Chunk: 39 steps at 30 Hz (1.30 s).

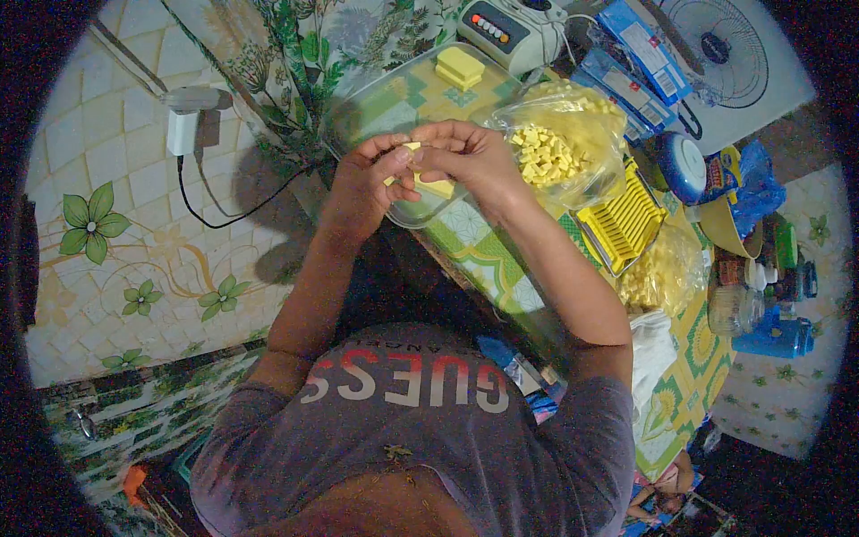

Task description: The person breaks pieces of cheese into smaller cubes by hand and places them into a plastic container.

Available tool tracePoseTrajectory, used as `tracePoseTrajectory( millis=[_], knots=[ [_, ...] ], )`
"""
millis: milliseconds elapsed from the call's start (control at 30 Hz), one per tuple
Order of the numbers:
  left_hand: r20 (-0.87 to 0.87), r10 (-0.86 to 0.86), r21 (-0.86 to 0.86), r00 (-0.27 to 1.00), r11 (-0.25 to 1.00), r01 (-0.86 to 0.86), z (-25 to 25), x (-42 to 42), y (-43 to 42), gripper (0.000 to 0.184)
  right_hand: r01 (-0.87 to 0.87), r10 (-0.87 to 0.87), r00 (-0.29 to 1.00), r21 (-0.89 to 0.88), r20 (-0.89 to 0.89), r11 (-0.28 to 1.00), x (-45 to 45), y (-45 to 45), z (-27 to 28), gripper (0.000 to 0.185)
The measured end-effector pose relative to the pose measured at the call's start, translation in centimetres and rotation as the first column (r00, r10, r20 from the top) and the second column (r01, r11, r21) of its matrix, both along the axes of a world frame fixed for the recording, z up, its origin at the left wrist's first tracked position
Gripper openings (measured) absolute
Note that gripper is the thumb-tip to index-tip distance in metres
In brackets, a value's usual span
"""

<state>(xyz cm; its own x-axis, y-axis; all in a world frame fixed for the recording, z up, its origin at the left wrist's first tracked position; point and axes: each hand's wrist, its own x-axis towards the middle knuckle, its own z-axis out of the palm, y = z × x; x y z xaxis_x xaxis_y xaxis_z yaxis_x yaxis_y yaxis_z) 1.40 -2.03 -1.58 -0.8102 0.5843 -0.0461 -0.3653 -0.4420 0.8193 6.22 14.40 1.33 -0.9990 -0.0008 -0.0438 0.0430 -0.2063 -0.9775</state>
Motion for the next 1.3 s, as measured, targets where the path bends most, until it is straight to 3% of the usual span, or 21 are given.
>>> tracePoseTrajectory(
  millis=[467,633,767,867,967,1033,1167,1300],
  knots=[
    [0.004,-0.044,0.032,0.999,0.998,0.044,0.4,0.1,-0.6,0.026,-0.026,0.029,0.998,-0.056,0.054,0.998,0.3,0.0,0.6,0.023],
    [0.104,-0.085,0.185,0.991,0.981,0.065,-0.2,-0.1,-0.8,0.027,-0.024,0.027,0.998,-0.060,0.055,0.998,0.4,-0.3,1.3,0.025],
    [0.166,-0.012,0.109,0.986,0.994,-0.006,0.3,0.3,-0.6,0.027,-0.009,0.019,0.999,0.196,-0.045,0.981,0.2,1.6,1.8,0.027],
    [0.072,-0.108,0.069,0.992,0.992,0.103,0.3,-0.3,-0.8,0.021,0.065,0.002,0.990,0.464,-0.143,0.883,0.8,4.0,3.9,0.026],
    [-0.178,-0.060,-0.151,0.982,0.988,0.033,1.7,-0.4,0.2,0.016,0.107,-0.022,0.989,0.617,-0.144,0.779,1.3,7.2,4.5,0.025],
    [-0.245,-0.068,-0.152,0.967,0.988,0.031,2.7,-0.4,1.2,0.015,0.153,-0.062,0.988,0.798,-0.144,0.583,1.9,8.7,5.2,0.021],
    [-0.043,-0.247,-0.112,0.968,0.964,0.241,3.5,-1.3,4.9,0.018,0.141,-0.085,0.989,0.947,-0.121,0.287,2.1,12.4,4.1,0.023],
    [-0.310,-0.315,-0.332,0.897,0.920,0.208,4.0,-1.1,9.7,0.026,0.156,-0.078,0.986,0.974,-0.145,0.163,2.1,13.9,3.4,0.024]
  ],
)
